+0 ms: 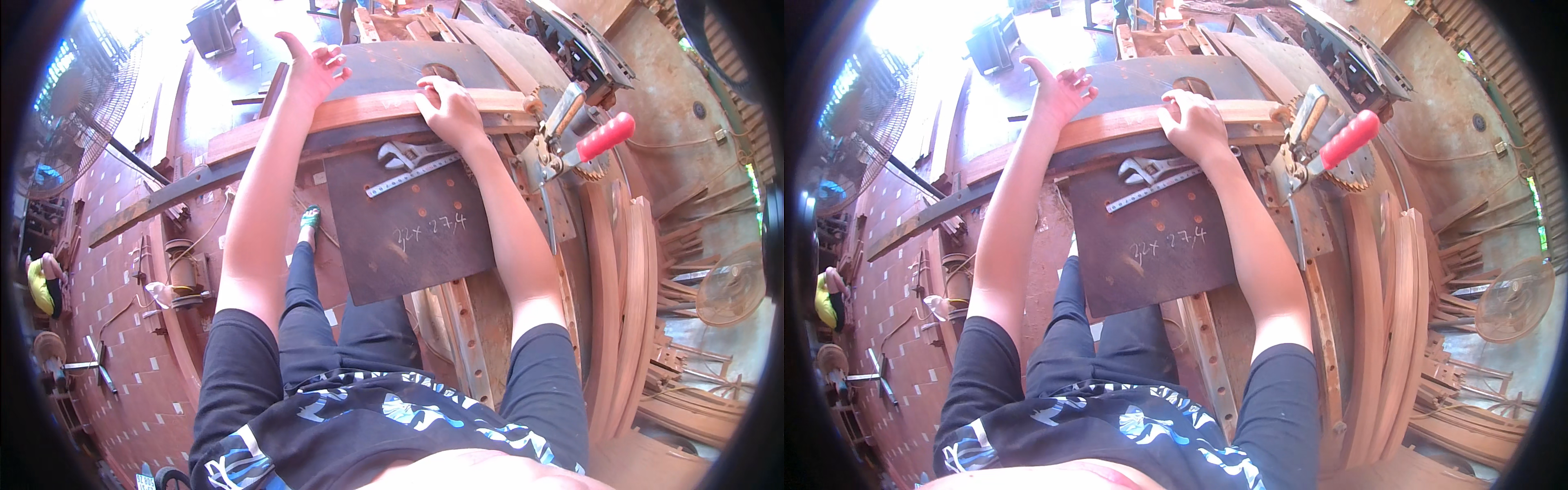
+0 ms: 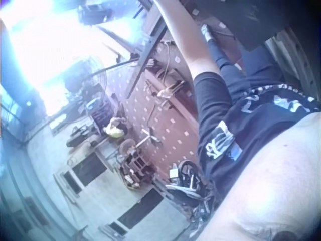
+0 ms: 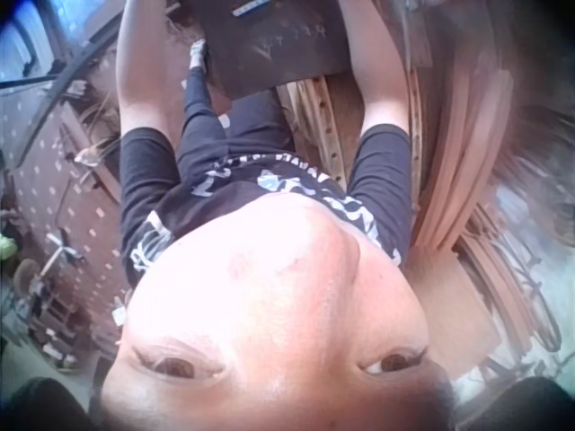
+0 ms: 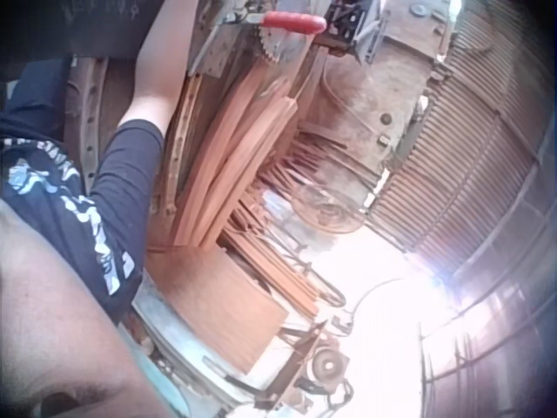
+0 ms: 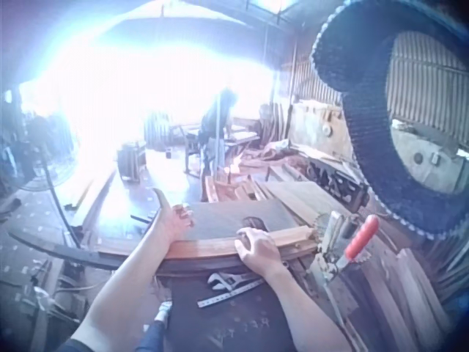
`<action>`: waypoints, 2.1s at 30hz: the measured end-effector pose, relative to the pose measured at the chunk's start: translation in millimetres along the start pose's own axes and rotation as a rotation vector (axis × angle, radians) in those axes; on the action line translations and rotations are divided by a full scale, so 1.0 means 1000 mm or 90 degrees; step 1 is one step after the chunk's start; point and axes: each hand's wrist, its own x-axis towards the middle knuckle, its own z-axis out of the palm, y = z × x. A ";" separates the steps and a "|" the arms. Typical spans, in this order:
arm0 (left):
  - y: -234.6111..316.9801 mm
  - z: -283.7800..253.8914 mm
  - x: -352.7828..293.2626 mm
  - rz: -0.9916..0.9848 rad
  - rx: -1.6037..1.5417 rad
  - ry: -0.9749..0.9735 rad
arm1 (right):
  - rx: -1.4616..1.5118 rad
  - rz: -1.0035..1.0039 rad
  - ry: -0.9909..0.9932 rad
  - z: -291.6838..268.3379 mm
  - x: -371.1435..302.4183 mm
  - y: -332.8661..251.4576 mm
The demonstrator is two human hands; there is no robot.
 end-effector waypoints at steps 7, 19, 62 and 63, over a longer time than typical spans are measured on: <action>0.000 0.010 -0.011 -0.057 -0.012 0.017 | 0.013 0.005 -0.028 -0.005 0.001 -0.001; 0.003 0.015 -0.022 -0.097 0.033 -0.020 | 0.046 0.026 -0.050 -0.016 -0.003 -0.010; 0.004 0.014 -0.028 -0.048 0.421 -0.244 | -0.003 -0.023 -0.057 -0.042 -0.001 -0.018; 0.002 0.014 -0.027 -0.040 0.427 -0.246 | -0.001 -0.020 -0.060 -0.044 0.000 -0.019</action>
